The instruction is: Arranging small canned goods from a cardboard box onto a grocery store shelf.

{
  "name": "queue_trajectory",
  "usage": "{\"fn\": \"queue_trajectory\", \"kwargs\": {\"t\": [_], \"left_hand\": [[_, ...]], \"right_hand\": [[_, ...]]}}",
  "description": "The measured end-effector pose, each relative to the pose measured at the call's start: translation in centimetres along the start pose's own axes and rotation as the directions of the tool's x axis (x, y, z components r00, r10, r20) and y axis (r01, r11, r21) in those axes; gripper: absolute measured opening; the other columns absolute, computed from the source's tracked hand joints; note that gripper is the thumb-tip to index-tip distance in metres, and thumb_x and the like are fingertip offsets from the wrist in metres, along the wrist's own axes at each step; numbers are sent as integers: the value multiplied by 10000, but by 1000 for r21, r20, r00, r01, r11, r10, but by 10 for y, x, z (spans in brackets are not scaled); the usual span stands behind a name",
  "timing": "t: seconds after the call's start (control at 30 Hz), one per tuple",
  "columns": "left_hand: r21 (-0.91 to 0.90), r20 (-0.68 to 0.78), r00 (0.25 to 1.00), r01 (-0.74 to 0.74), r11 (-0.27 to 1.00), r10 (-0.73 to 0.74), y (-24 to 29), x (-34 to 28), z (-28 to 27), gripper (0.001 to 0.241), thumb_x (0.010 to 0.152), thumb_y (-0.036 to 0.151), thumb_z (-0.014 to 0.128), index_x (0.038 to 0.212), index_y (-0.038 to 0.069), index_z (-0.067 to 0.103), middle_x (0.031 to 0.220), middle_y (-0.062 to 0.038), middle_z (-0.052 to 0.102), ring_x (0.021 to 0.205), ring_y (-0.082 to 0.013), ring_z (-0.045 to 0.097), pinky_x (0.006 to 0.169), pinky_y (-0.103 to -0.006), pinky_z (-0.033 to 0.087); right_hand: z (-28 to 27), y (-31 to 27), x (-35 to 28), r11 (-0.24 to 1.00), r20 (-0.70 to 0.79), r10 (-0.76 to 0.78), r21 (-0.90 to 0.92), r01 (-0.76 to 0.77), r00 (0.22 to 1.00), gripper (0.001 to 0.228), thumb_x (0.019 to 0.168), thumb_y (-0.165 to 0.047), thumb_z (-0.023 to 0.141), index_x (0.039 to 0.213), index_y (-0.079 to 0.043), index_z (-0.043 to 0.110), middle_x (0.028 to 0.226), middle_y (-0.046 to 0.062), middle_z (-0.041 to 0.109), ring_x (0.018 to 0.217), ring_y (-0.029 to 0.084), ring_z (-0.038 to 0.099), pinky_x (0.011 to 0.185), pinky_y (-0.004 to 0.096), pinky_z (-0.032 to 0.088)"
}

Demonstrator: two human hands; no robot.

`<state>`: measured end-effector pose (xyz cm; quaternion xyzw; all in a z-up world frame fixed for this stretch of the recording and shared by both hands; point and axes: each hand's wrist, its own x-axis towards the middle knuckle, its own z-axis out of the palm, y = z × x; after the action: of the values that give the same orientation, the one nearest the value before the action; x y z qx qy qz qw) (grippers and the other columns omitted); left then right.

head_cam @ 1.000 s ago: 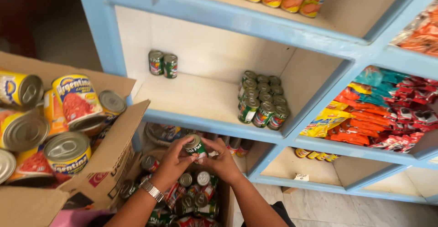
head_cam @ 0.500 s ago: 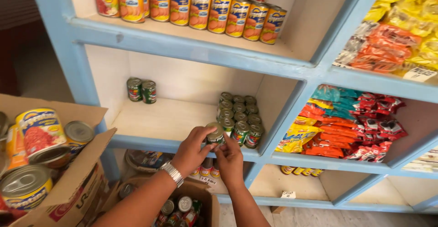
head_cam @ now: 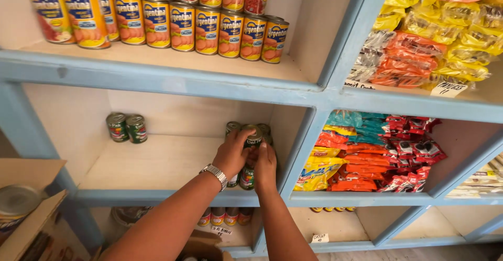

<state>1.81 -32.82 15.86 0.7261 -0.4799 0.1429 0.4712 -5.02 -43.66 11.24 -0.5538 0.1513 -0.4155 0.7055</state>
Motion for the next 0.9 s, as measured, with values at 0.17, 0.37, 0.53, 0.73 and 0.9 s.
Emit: {"fn": "queue_trajectory", "kwargs": {"t": [0.17,0.37,0.53,0.73,0.9], "left_hand": [[-4,3,1000,1,1000,-1,-26,34,33,572,845,42,697,1361,224,531,1273,-182,572,1057,-427,652,832,-495,566],[17,59,998,27,999,-28,-51,69,55,537,863,83,657,1358,252,532,1279,-191,580,1082,-446,638,873,-513,550],[-2,91,994,59,998,-58,-57,83,62,530,880,90,625,1374,255,527,1306,-213,565,1108,-461,620,891,-509,543],[-59,57,992,117,991,-114,-86,102,85,414,977,142,505,1378,234,546,1306,-215,582,1118,-433,641,920,-490,543],[64,154,977,140,988,-148,-84,109,76,445,982,146,469,1407,247,557,1328,-224,571,1135,-439,632,948,-500,536]], "right_hand": [[1,3,44,999,15,49,-3,-49,999,445,1064,-281,398,1418,-55,546,920,62,639,780,158,623,696,318,552],[4,21,88,986,-40,154,66,-151,987,405,1032,-241,363,1386,-150,539,905,48,616,798,164,602,743,361,541],[0,45,126,970,-68,206,148,-194,976,361,1050,-305,378,1251,-122,615,947,35,637,833,170,600,774,378,521],[-18,72,167,913,-93,358,241,-328,929,276,1037,-332,504,1046,-94,644,924,77,667,809,230,634,745,378,531],[-49,118,210,851,-2,269,469,-237,963,216,1053,-266,508,1041,-79,614,947,109,644,826,290,609,732,421,493]]}}
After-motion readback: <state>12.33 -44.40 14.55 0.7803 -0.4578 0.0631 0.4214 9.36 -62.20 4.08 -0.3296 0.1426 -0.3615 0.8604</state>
